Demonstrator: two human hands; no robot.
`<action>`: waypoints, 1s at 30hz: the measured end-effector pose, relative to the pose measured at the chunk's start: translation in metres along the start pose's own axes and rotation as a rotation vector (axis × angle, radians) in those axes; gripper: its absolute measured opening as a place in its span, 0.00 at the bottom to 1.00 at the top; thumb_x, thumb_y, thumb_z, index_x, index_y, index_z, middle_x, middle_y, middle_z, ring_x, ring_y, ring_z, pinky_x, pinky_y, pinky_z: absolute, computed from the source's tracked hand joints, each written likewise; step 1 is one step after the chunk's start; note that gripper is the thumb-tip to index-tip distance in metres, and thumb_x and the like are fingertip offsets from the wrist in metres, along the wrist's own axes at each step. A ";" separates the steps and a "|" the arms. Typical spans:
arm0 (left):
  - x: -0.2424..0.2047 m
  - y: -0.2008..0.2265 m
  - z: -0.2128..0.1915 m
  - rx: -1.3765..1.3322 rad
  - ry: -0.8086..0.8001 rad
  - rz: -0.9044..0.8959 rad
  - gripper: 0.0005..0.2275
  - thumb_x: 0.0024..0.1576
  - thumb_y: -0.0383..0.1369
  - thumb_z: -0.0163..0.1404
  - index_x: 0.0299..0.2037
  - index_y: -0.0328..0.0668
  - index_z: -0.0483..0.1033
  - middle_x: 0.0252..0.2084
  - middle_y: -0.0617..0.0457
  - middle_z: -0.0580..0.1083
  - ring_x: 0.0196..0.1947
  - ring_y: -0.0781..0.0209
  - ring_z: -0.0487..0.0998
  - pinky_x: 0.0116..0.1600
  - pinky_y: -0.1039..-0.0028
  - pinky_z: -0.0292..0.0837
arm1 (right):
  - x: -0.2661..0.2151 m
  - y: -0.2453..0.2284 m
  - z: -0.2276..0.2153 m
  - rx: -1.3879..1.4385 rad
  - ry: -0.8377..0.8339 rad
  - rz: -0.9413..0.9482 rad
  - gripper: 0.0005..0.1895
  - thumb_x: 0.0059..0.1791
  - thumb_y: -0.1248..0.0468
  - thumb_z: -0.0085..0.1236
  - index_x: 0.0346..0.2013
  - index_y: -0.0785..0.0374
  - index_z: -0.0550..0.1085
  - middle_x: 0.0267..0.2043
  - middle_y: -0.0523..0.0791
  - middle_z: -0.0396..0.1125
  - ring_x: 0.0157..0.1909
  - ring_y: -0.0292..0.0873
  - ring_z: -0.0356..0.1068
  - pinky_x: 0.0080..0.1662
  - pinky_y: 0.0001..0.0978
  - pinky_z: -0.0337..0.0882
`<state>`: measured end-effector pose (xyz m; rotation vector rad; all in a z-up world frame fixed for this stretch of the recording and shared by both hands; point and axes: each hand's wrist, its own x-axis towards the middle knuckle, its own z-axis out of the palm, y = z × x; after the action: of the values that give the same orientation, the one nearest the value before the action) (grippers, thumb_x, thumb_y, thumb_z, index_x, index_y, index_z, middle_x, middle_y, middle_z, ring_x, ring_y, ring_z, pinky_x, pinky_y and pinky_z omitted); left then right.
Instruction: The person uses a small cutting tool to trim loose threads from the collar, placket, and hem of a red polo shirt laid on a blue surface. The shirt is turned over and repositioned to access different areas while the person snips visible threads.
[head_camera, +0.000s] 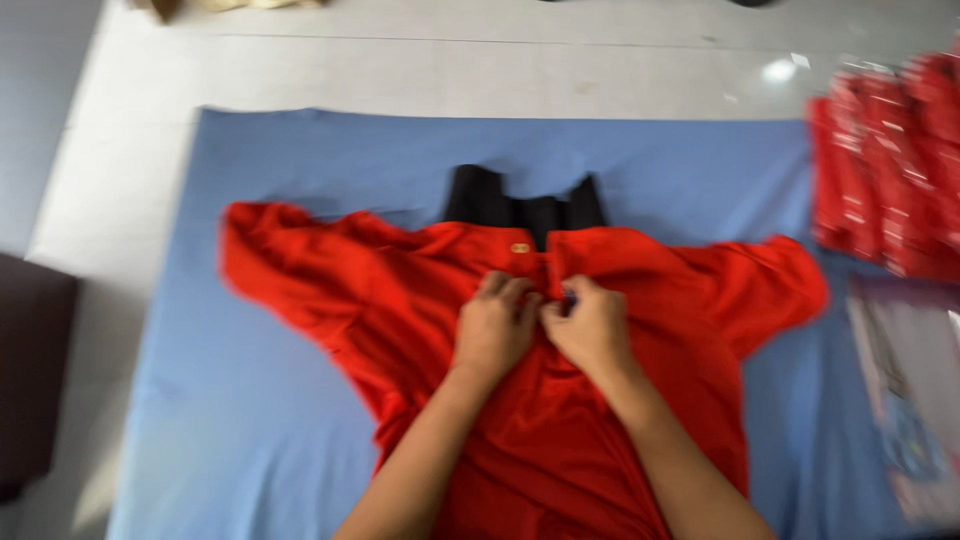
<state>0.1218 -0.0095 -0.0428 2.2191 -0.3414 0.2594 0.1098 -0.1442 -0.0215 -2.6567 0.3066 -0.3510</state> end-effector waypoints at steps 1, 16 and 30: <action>0.000 0.007 -0.002 0.057 0.002 0.020 0.07 0.48 0.35 0.51 0.36 0.51 0.76 0.34 0.52 0.72 0.33 0.48 0.77 0.34 0.62 0.75 | -0.002 -0.003 -0.005 -0.007 -0.026 -0.009 0.12 0.34 0.63 0.57 0.31 0.62 0.76 0.25 0.51 0.71 0.33 0.54 0.72 0.37 0.43 0.72; -0.002 0.004 0.005 0.212 0.044 0.016 0.04 0.50 0.33 0.50 0.34 0.51 0.75 0.27 0.55 0.72 0.27 0.54 0.77 0.29 0.66 0.75 | 0.009 -0.008 -0.023 0.449 -0.111 0.003 0.01 0.33 0.67 0.56 0.17 0.60 0.73 0.09 0.45 0.63 0.16 0.42 0.66 0.21 0.28 0.64; 0.003 0.019 -0.018 0.066 -0.076 -0.142 0.02 0.52 0.34 0.49 0.30 0.51 0.74 0.24 0.60 0.72 0.25 0.60 0.76 0.28 0.73 0.73 | -0.001 -0.008 -0.008 0.310 -0.015 0.058 0.07 0.35 0.66 0.59 0.21 0.65 0.71 0.14 0.47 0.65 0.19 0.44 0.67 0.23 0.34 0.64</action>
<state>0.1172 -0.0072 -0.0172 2.3104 -0.2176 0.1109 0.1079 -0.1401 -0.0106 -2.3411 0.2978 -0.3303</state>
